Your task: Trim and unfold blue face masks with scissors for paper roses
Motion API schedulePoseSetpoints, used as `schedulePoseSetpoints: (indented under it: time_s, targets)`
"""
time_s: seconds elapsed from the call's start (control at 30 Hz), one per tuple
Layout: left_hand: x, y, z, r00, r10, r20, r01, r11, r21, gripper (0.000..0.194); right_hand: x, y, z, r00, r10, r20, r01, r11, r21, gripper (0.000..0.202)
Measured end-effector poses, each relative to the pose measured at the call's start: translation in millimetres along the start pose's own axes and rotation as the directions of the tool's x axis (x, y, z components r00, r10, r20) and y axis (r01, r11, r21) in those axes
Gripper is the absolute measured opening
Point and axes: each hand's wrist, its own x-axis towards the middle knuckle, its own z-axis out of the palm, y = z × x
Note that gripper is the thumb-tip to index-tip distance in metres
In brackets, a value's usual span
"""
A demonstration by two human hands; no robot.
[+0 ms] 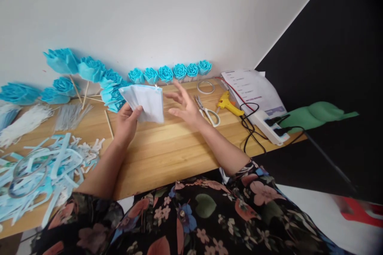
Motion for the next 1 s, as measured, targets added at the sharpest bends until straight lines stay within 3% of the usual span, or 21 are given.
schedulePoseSetpoints:
  time_s: [0.07,0.2,0.27,0.43,0.63,0.83,1.0]
  targets:
    - [-0.9,0.5,5.7,0.998,-0.058,0.011,0.058,0.995,-0.077,0.039,-1.2,3.9,3.8,0.996,0.061,0.062,-0.059,0.998,-0.029,0.093]
    - [-5.6,-3.2,12.1,0.991,-0.116,0.065,0.121,0.989,-0.083,0.038,-5.8,3.9,10.4,0.989,0.116,0.089,-0.097,0.977,-0.191,0.042]
    - [-7.4,-6.1,11.3,0.988,-0.124,0.089,0.13,0.989,-0.065,0.035,-6.8,2.0,11.3,0.993,0.104,0.057,-0.086,0.964,-0.253,0.032]
    - [-5.8,-10.1,7.1,0.99,-0.09,0.107,0.093,0.995,-0.022,0.035,-6.6,7.6,11.2,0.997,0.076,0.024,-0.066,0.959,-0.276,0.03]
    - [-0.2,-14.2,4.9,0.988,-0.111,0.105,0.099,0.989,0.112,0.032,-7.0,27.0,13.2,0.982,0.179,0.066,-0.157,0.954,-0.257,0.03]
    - [-1.4,-14.4,6.0,0.986,-0.114,0.122,0.096,0.985,0.146,0.033,-8.2,28.3,12.5,0.981,0.186,0.06,-0.154,0.925,-0.349,0.041]
    - [-2.7,-14.3,9.3,0.977,-0.135,0.167,0.119,0.988,0.101,0.043,-9.3,32.9,15.3,0.975,0.221,0.015,-0.209,0.94,-0.269,0.042]
